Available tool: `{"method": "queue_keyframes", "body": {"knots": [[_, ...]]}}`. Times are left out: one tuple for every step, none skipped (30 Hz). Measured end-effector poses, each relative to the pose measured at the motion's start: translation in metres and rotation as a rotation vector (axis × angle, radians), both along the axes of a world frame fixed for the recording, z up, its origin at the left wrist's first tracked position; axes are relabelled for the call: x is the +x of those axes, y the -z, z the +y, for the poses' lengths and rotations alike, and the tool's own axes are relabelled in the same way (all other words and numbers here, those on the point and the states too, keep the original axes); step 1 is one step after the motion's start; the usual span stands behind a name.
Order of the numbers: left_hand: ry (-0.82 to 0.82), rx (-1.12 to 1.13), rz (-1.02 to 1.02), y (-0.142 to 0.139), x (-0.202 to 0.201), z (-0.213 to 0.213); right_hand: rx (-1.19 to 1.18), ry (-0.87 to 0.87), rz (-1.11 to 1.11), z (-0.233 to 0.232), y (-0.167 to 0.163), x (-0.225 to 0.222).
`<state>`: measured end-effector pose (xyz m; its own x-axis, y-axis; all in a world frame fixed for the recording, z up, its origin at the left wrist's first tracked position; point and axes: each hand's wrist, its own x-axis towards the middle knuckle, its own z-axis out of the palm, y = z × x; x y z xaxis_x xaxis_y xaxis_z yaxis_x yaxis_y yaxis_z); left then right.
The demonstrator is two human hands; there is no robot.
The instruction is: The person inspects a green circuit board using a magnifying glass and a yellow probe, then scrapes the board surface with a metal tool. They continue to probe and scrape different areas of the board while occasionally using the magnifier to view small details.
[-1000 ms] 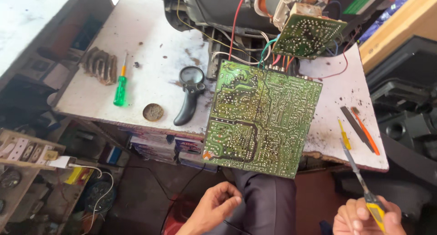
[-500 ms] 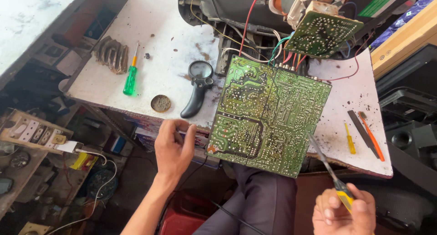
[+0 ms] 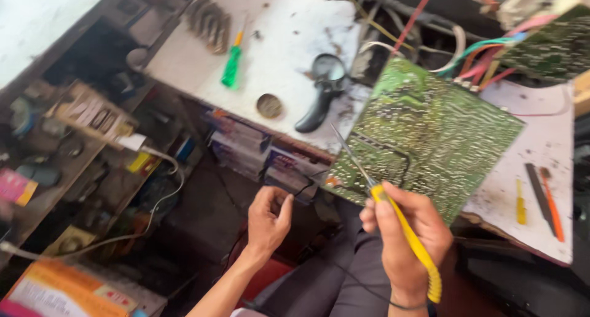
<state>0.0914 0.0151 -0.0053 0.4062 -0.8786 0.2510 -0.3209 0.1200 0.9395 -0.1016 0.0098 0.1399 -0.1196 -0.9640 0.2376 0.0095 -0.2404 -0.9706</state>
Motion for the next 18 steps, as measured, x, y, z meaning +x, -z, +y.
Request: {"method": "queue_keyframes", "body": {"knots": [[0.011,0.011,-0.027,0.010,0.006,0.009,0.000,-0.033,0.046,-0.008,-0.002,0.014],[0.059,0.136,-0.008,0.020,0.012,0.021,0.000,-0.066,0.093,-0.015,-0.004,0.026],[0.108,0.259,0.012,0.027,0.018,0.032,-0.002,-0.096,0.140,-0.021,-0.005,0.037],[0.161,0.378,0.034,0.033,0.024,0.042,-0.009,-0.119,0.159,-0.029,-0.007,0.048],[0.179,0.414,0.025,0.038,0.031,0.050,-0.021,-0.138,0.176,-0.037,-0.007,0.058],[0.201,0.451,0.016,0.041,0.036,0.059,-0.031,-0.153,0.194,-0.044,-0.008,0.067],[0.225,0.490,0.011,0.043,0.038,0.068,-0.040,-0.153,0.227,-0.050,-0.008,0.074],[0.219,0.500,0.017,0.045,0.041,0.075,-0.052,-0.151,0.259,-0.055,-0.008,0.080],[0.214,0.508,0.021,0.045,0.044,0.079,-0.066,-0.148,0.289,-0.060,-0.009,0.085],[0.210,0.514,0.027,0.044,0.046,0.081,-0.039,-0.142,0.302,-0.065,-0.009,0.089],[0.206,0.516,0.019,0.044,0.048,0.081,-0.012,-0.137,0.315,-0.069,-0.010,0.092],[0.202,0.519,0.013,0.042,0.050,0.080,0.016,-0.131,0.329,-0.072,-0.010,0.095],[0.199,0.524,0.005,0.039,0.052,0.079,0.032,-0.123,0.343,-0.075,-0.010,0.097],[0.194,0.508,0.007,0.037,0.053,0.076,0.046,-0.114,0.354,-0.078,-0.010,0.099],[0.189,0.489,0.007,0.033,0.055,0.072,0.058,-0.105,0.365,-0.081,-0.010,0.101],[0.184,0.474,0.007,0.029,0.057,0.068,0.041,-0.116,0.356,-0.084,-0.010,0.104],[0.183,0.462,0.010,0.025,0.058,0.065,0.028,-0.126,0.349,-0.087,-0.009,0.106],[0.181,0.447,0.012,0.022,0.059,0.061,0.012,-0.137,0.341,-0.090,-0.009,0.108]]}}
